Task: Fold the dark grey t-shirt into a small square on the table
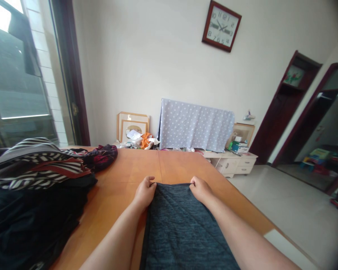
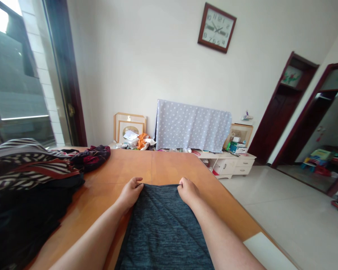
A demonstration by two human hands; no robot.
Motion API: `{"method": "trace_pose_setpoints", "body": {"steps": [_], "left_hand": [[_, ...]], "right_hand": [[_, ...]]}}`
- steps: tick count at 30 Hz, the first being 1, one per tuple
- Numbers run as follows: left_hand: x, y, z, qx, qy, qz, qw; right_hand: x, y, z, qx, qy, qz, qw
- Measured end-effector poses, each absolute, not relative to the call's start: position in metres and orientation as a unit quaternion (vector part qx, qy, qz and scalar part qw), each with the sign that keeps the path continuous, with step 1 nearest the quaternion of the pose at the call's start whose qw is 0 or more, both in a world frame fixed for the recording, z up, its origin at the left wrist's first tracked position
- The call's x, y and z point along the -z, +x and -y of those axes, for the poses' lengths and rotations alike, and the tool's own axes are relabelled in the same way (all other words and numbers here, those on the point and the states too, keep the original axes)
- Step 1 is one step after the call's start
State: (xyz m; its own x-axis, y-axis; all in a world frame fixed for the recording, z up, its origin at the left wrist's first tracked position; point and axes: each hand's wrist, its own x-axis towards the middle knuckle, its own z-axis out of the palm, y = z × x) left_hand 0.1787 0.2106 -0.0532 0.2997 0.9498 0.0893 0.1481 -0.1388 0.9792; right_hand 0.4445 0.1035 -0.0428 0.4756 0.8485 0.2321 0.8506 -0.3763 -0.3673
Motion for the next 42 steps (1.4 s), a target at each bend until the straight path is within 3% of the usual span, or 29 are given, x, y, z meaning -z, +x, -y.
{"method": "trace_pose_setpoints", "body": {"steps": [9, 18, 32, 42], "left_hand": [[0.056, 0.177, -0.212, -0.402, 0.626, -0.430, 0.512], [0.061, 0.180, -0.214, -0.419, 0.609, -0.373, 0.560], [0.069, 0.180, -0.224, -0.408, 0.611, -0.455, 0.503], [0.051, 0.177, -0.210, -0.419, 0.591, -0.426, 0.542]], "right_hand": [[0.035, 0.422, -0.114, 0.028, -0.828, 0.509, 0.234], [0.031, 0.388, -0.125, -0.052, -0.749, 0.616, 0.239], [0.035, 0.387, -0.126, -0.007, -0.788, 0.556, 0.264], [0.029, 0.356, -0.123, -0.008, -0.757, 0.596, 0.267]]}}
